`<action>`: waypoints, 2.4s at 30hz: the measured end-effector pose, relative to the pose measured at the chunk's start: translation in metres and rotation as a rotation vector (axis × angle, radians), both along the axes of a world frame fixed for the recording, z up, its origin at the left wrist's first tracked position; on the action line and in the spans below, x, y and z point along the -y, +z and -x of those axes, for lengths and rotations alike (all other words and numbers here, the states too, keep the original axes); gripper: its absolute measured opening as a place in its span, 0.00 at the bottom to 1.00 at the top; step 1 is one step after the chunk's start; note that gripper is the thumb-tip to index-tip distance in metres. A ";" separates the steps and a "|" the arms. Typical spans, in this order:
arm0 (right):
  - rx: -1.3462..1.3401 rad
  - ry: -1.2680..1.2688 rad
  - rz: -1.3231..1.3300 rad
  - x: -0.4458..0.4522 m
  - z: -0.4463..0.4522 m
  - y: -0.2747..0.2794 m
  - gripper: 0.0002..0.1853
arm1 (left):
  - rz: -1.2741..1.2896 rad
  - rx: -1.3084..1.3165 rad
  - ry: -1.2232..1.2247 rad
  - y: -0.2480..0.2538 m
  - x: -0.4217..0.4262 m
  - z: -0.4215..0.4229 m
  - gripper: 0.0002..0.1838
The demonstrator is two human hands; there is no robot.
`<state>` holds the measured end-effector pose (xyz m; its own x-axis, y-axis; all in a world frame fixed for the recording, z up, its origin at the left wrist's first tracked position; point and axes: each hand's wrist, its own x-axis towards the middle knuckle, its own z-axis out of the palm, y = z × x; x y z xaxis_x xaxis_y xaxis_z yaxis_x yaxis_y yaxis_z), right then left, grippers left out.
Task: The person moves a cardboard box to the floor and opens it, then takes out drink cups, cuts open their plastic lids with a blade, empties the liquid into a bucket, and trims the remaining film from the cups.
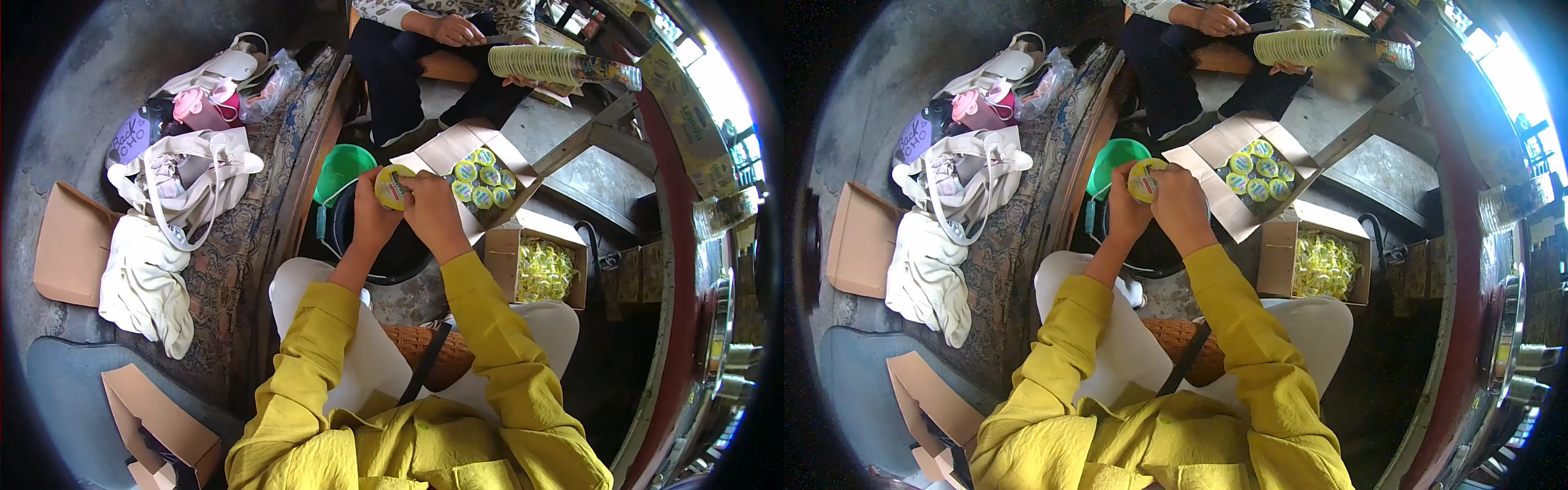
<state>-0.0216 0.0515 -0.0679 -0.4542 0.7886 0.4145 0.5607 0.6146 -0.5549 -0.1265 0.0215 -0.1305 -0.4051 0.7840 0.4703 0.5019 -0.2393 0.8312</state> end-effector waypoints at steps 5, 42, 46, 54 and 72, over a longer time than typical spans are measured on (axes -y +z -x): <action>0.028 0.007 0.020 -0.002 0.002 0.005 0.12 | 0.017 0.084 -0.102 0.004 0.001 0.001 0.37; 0.317 0.065 -0.002 -0.003 -0.001 0.005 0.10 | 0.080 -0.023 -0.230 0.004 -0.005 0.026 0.40; 0.280 0.078 0.002 0.000 -0.005 -0.003 0.11 | 0.063 -0.023 -0.153 0.006 -0.008 0.030 0.37; 0.111 0.090 0.063 0.029 -0.049 -0.012 0.12 | 0.175 -0.098 -0.107 -0.001 -0.008 0.034 0.42; -0.304 -0.189 0.398 0.083 -0.171 -0.094 0.16 | 0.550 -0.584 -0.092 -0.102 -0.010 0.017 0.32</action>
<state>0.1497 -0.0313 -0.1617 -0.1951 0.9681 0.1575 0.4184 0.2274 -0.8793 -0.1432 0.0320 -0.2323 -0.1356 0.9831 0.1232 0.8899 0.0662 0.4514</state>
